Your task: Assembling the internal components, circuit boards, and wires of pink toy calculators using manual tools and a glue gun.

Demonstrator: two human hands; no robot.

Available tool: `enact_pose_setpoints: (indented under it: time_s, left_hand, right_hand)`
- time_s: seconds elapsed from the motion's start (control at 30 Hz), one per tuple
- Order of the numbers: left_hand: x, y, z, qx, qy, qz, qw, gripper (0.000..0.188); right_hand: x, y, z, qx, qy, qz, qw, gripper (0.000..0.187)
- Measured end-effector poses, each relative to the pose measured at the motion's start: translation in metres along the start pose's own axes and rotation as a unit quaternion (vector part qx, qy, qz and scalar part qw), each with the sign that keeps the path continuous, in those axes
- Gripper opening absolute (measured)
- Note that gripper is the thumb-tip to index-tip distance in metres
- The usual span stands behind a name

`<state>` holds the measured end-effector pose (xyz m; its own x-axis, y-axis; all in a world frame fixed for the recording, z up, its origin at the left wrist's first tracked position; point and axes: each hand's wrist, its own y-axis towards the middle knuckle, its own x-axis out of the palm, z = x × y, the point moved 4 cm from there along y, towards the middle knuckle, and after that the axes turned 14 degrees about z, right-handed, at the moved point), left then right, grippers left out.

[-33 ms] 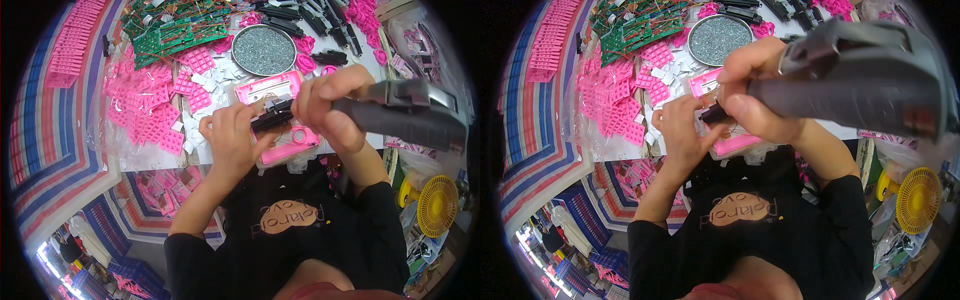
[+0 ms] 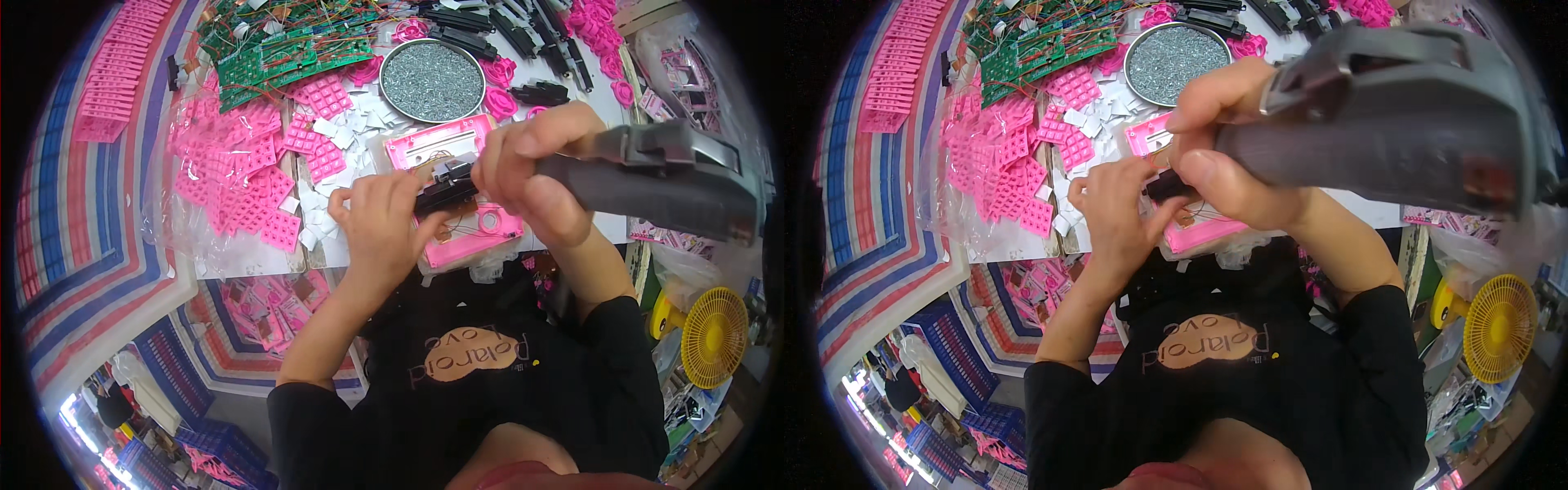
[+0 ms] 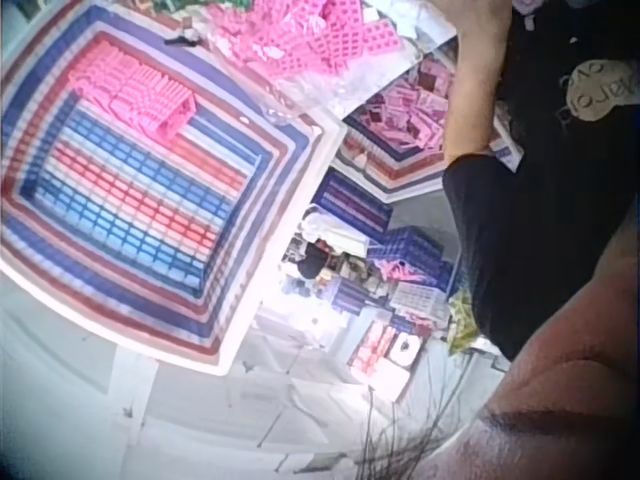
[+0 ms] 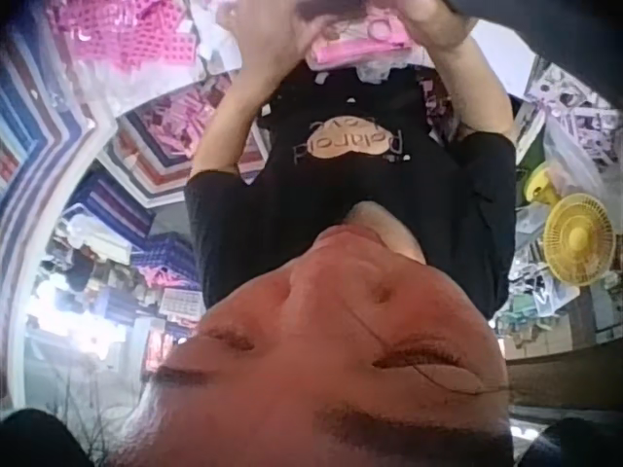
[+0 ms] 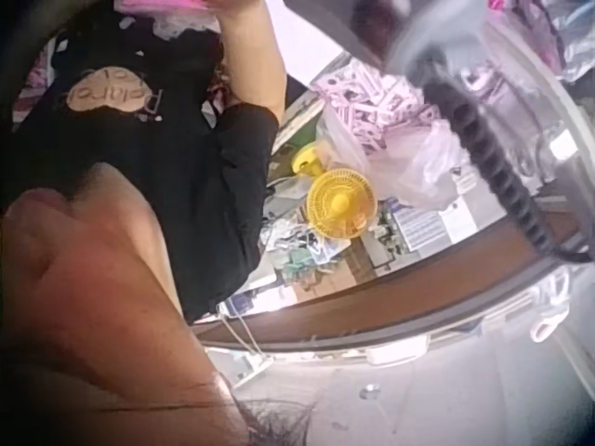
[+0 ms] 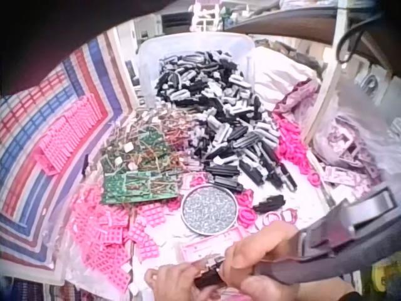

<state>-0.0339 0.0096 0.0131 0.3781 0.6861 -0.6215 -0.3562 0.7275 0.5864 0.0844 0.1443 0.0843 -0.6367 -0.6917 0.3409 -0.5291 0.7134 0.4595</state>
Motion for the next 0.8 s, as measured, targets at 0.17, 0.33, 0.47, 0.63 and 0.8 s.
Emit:
enact_pose_setpoints:
  time_s: [0.17,0.33,0.47,0.63,0.8]
  left_hand:
    - [0.007,-0.009,-0.010,0.028,-0.015,0.002,0.999,0.049]
    - [0.009,-0.009,-0.012,0.033,-0.032,0.010,0.999,0.050]
    - [0.010,-0.012,-0.015,0.030,-0.043,0.006,0.999,0.049]
    - [0.011,-0.011,-0.014,0.038,-0.043,0.013,0.998,0.050]
    - [0.010,-0.010,-0.015,0.041,-0.049,0.002,0.998,0.049]
  right_hand:
    - [0.002,-0.002,0.017,-0.014,-0.039,-0.036,0.998,0.031]
    - [0.005,-0.004,0.025,0.004,-0.035,-0.045,0.998,0.029]
    - [0.006,-0.005,0.031,0.012,-0.022,-0.057,0.998,0.028]
    - [0.009,-0.004,0.031,0.003,-0.040,-0.080,0.996,0.028]
    - [0.013,-0.004,0.024,-0.014,-0.098,-0.117,0.988,0.027]
